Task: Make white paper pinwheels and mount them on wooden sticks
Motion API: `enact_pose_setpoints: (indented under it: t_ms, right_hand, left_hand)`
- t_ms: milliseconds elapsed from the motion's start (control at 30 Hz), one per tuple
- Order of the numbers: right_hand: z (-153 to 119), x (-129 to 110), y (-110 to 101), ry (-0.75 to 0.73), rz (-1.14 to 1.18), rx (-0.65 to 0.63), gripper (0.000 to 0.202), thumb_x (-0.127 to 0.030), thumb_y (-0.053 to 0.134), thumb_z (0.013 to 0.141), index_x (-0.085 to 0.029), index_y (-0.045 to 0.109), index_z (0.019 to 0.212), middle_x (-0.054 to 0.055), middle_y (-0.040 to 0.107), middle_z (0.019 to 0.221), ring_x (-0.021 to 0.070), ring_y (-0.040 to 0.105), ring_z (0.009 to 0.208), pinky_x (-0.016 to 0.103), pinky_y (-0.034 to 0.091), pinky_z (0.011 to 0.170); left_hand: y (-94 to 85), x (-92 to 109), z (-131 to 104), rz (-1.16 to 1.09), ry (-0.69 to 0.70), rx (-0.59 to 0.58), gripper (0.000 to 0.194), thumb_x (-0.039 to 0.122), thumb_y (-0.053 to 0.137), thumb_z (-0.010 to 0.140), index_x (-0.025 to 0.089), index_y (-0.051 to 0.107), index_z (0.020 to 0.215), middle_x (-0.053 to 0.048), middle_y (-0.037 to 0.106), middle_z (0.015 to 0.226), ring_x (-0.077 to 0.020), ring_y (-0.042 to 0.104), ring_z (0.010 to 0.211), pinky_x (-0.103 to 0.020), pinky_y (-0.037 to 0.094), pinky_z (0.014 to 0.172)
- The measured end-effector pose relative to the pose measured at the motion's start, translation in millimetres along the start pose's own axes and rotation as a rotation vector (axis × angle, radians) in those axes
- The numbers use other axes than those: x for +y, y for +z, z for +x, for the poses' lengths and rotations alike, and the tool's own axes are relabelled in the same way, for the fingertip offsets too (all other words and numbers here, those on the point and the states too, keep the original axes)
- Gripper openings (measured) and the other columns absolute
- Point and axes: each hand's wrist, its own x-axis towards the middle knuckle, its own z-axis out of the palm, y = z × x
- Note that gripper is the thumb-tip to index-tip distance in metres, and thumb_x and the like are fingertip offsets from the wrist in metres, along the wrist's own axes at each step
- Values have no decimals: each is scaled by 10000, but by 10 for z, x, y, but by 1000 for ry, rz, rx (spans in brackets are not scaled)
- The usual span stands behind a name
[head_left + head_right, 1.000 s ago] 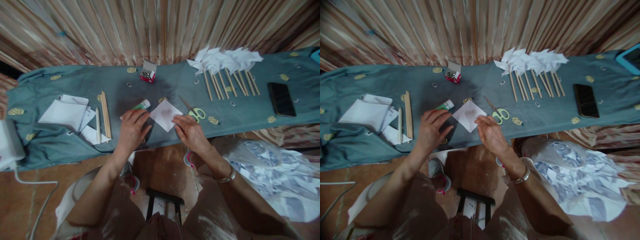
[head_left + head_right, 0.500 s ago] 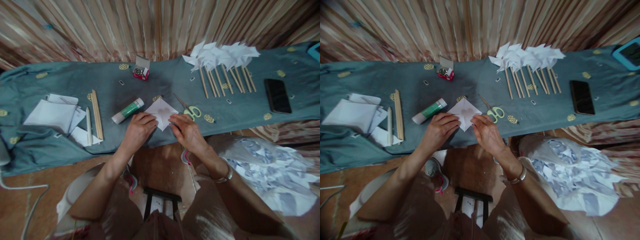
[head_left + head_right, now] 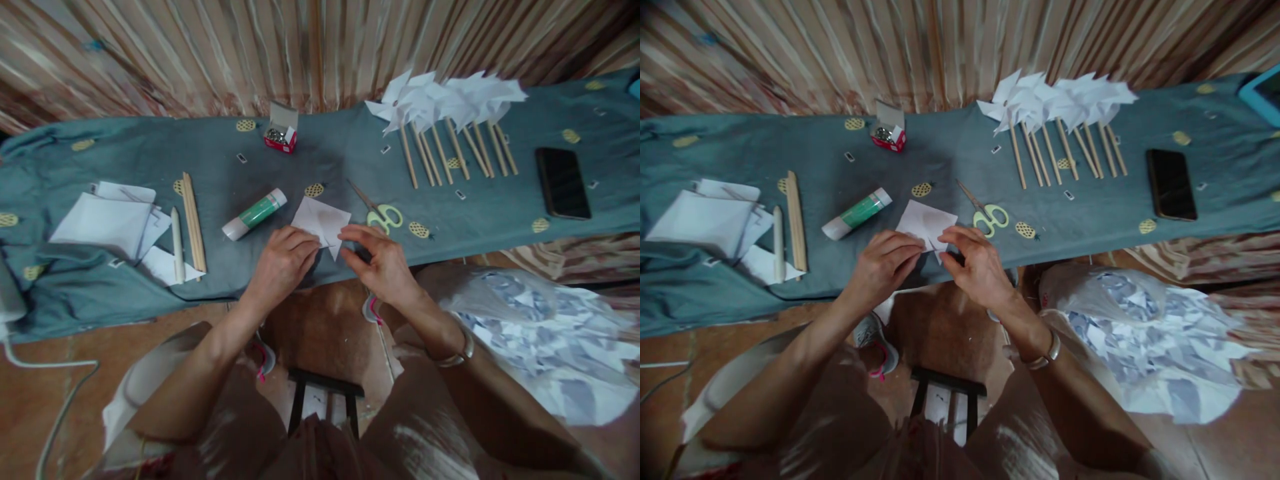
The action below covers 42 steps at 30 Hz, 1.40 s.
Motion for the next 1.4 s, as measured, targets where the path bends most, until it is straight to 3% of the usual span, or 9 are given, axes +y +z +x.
enact_pose_setpoints:
  t_ms: [167, 333, 667, 867, 1400]
  right_hand:
    - [-69, -5, 28, 1, 91, -82, 164, -185, 677, 834, -234, 731, 981, 76, 732, 1158, 240, 667, 1100, 467, 509, 999]
    - [-53, -2, 58, 47, 141, -105, 88, -180, 673, 841, -243, 733, 822, 49, 733, 1116, 226, 669, 1056, 455, 510, 980]
    - [16, -42, 153, 53, 78, -53, 91, -146, 662, 832, -218, 718, 834, 68, 731, 1110, 234, 662, 1057, 448, 505, 970]
    - [27, -62, 159, 57, 42, -56, 95, -152, 639, 842, -218, 700, 809, 71, 731, 1114, 237, 663, 1058, 455, 505, 970]
    - [1, -89, 168, 64, 8, -34, 74, -159, 654, 841, -221, 685, 815, 71, 735, 1093, 242, 671, 1058, 459, 520, 976]
  left_hand:
    - [4, 171, -146, -81, 37, 2, 115, 157, 570, 951, 154, 682, 973, -78, 750, 994, -211, 651, 946, -354, 523, 817]
    - [37, 198, -163, -148, -7, 23, 105, 177, 577, 946, 158, 672, 988, -81, 737, 1003, -210, 646, 951, -363, 548, 844]
    - [27, 231, -167, -194, -141, 52, 191, 178, 594, 939, 157, 642, 1123, -63, 715, 904, -182, 651, 841, -325, 552, 774]
    - [35, 219, -189, -154, -87, 36, 165, 194, 561, 964, 167, 706, 1038, -81, 742, 962, -193, 654, 876, -337, 529, 789]
    - [29, 212, -174, -179, -188, -4, 194, 225, 558, 969, 179, 742, 1008, -80, 741, 958, -199, 665, 903, -356, 524, 808]
